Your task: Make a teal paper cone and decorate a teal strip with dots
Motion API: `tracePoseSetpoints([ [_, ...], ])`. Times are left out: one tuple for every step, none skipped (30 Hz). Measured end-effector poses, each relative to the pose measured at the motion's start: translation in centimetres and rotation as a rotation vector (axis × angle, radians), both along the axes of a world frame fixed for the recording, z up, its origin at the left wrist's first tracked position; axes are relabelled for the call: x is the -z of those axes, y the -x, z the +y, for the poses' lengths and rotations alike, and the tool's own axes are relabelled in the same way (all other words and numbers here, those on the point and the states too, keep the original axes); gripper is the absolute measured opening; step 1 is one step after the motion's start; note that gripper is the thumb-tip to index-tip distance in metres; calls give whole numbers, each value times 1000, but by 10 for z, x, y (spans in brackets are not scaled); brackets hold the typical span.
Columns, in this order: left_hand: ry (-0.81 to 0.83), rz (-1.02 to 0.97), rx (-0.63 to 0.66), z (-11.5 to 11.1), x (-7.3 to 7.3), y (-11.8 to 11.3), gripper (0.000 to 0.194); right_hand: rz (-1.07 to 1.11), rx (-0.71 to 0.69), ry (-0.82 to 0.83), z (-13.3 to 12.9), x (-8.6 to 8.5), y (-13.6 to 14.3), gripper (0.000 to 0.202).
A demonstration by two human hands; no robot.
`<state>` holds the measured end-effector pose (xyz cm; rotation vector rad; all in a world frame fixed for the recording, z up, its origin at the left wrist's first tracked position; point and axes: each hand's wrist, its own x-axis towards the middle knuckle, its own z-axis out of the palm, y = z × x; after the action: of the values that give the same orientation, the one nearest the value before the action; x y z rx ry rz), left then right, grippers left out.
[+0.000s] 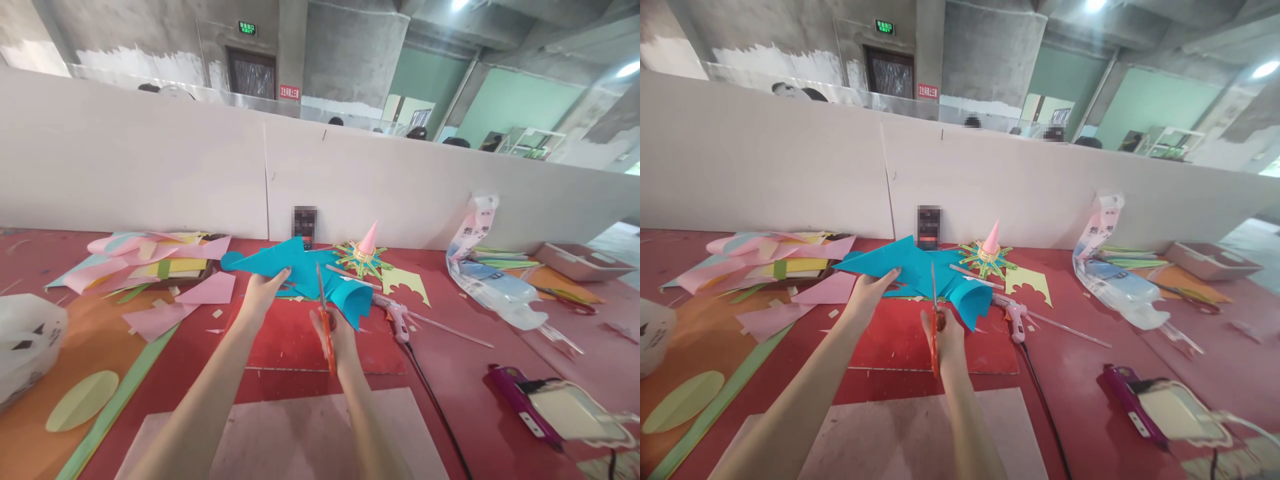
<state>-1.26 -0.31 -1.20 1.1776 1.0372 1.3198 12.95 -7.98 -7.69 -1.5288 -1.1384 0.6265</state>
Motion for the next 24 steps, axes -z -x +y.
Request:
tracePoseSetpoints([
  [1,-8,-7,1,0,2,39,-68,-20,11,0,2,0,35],
  [1,-16,-13,2,0,3,39,-132,-48,19,0,4,0,36],
  [1,-26,-18,3,0,4,39,-196,-82,17,0,7,-1,38],
  [1,-35,-20,3,0,5,40,-279,-91,7,1,11,-1,40],
  [1,-41,-19,4,0,5,40,-362,-101,13,1,14,-1,44],
  [1,-45,-17,4,-1,5,41,-427,-103,26,2,18,-2,46],
  [1,-47,-14,4,-1,5,42,-473,-106,36,3,21,-2,47],
  [2,-47,-13,3,-2,5,43,-503,-112,40,3,24,-2,48],
  [5,-44,-11,3,-2,4,43,-516,-116,39,4,25,-2,45],
  [8,-40,-14,2,-3,4,44,-514,-123,34,4,24,-1,41],
  [12,-37,-17,2,-3,4,44,-503,-134,28,3,22,-1,35],
  [15,-32,-19,1,-4,3,43,-488,-133,23,1,19,-1,28],
  [15,-28,-20,1,-4,3,42,-477,-133,21,0,14,-1,25],
  [14,-26,-21,0,-4,3,41,-482,-116,21,-2,9,-1,26],
  [13,-28,-21,0,-5,3,40,-498,-51,11,-4,4,-2,29],
  [12,-33,-21,0,-5,3,40,-523,8,-10,-6,-1,-3,32],
  [13,-38,-22,0,-5,3,40,-525,84,-55,-8,-5,-5,34],
  [16,-43,-25,0,-4,3,40,-518,163,-107,-9,-8,-7,34],
  [20,-44,-26,0,-4,3,40,-509,241,-149,-10,-10,-8,35],
  [24,-42,-25,0,-4,3,41,-494,303,-176,-9,-10,-10,35],
  [25,-38,-25,0,-4,3,41,-483,335,-179,-8,-8,-12,36],
  [26,-35,-25,0,-4,3,41,-474,339,-160,-7,-5,-14,37],
  [27,-35,-26,0,-4,2,42,-462,319,-127,-5,-2,-15,38],
  [26,-37,-25,0,-4,2,42,-449,270,-85,-3,2,-16,40],
])
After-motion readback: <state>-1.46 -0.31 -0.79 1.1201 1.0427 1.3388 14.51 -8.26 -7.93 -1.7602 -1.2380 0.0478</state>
